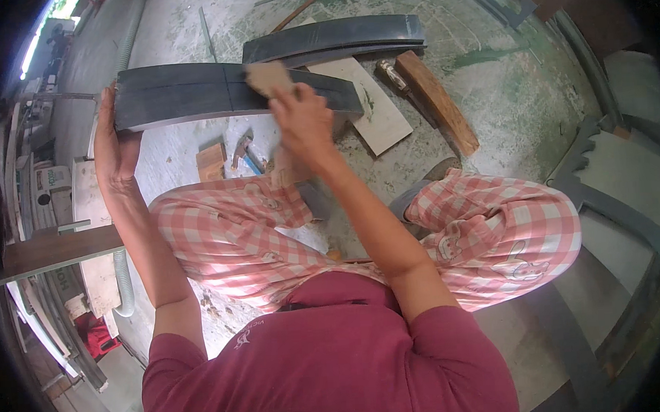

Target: The recorder is sanding a dark grey wooden or composite furniture component using sandpaper.

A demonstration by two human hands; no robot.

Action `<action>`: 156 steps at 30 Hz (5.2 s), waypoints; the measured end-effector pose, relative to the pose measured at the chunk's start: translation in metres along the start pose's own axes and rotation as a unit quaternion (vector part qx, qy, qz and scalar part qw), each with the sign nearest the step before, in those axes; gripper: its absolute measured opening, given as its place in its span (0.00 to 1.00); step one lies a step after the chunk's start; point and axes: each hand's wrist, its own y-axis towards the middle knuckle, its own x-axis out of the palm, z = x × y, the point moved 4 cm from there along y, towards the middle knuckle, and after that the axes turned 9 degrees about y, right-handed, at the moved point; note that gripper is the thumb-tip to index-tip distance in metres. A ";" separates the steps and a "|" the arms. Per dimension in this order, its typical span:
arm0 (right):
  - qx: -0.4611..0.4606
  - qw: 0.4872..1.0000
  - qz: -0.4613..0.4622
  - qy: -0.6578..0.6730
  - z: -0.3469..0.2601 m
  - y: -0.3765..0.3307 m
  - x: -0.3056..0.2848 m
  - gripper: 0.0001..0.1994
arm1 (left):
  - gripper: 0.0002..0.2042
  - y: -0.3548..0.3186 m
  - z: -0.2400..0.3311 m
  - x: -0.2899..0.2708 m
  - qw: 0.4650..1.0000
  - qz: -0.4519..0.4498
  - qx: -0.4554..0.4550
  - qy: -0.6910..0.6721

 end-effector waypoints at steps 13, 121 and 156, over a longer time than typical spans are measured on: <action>0.198 0.972 -0.018 -0.126 0.135 -0.011 -0.011 0.19 | 0.19 0.013 -0.008 -0.012 1.000 0.003 0.002 -0.012; -0.236 0.945 -0.175 0.147 -0.076 0.058 -0.064 0.25 | 0.17 0.008 0.018 -0.043 0.936 -0.081 0.086 0.332; 0.162 0.982 -0.096 -0.001 0.182 0.046 0.040 0.27 | 0.20 0.032 -0.008 -0.115 0.965 -0.063 0.022 0.254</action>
